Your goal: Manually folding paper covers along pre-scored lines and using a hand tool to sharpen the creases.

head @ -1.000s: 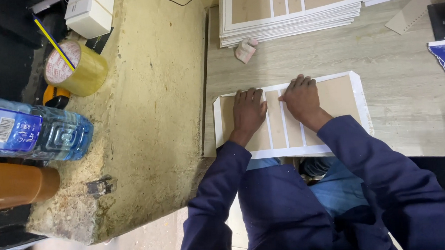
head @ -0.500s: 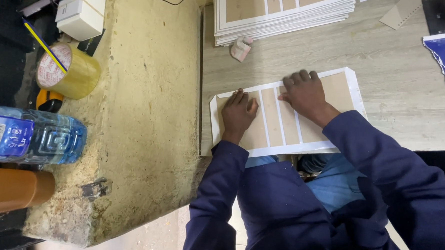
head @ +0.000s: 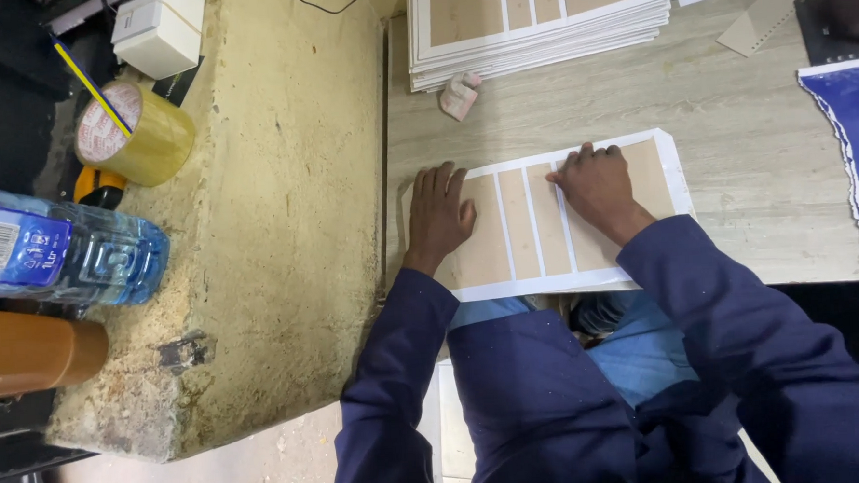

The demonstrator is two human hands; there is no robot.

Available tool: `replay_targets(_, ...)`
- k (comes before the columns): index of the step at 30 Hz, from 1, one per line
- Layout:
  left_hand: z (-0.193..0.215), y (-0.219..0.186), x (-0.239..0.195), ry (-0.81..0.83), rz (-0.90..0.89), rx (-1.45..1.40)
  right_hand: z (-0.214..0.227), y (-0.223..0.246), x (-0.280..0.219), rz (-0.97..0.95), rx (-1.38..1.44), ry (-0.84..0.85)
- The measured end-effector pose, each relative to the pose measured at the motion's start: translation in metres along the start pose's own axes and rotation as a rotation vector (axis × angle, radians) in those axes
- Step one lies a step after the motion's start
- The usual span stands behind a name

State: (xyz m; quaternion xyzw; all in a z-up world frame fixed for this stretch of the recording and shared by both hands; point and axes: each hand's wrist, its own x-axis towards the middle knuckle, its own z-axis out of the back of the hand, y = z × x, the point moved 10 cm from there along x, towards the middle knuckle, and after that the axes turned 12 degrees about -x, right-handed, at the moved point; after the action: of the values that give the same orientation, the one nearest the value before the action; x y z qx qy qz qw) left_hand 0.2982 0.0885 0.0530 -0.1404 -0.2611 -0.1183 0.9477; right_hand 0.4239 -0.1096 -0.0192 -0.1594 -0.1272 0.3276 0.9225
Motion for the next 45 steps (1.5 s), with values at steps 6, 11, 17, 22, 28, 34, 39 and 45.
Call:
replay_targets(6,-0.002,0.014,-0.012,-0.058,0.157,-0.016,0.018,-0.037,0.011,0.019,0.016,0.174)
replay_targets(11,0.002,0.018,-0.013,-0.173,0.131,-0.032,0.022,-0.052,-0.008,-0.085,0.139,0.265)
replay_targets(17,0.000,0.018,-0.019,-0.217,0.155,0.009,0.024,-0.031,-0.025,-0.205,0.044,0.231)
replay_targets(22,0.004,0.015,-0.017,-0.264,0.094,0.113,0.019,-0.027,-0.020,-0.198,-0.043,0.152)
replay_targets(28,-0.007,0.024,-0.016,-0.088,0.275,-0.093,0.035,-0.029,-0.022,-0.164,-0.099,0.131)
replay_targets(34,-0.006,0.027,-0.021,-0.225,0.197,0.002,0.040,0.011,-0.021,-0.033,-0.086,0.373)
replay_targets(39,0.007,0.018,-0.019,-0.196,0.265,-0.019,0.108,0.102,0.026,0.268,0.295,0.213)
replay_targets(45,-0.019,0.040,-0.034,-0.280,0.247,-0.039,0.116,0.082,0.151,0.148,0.618,-0.210)
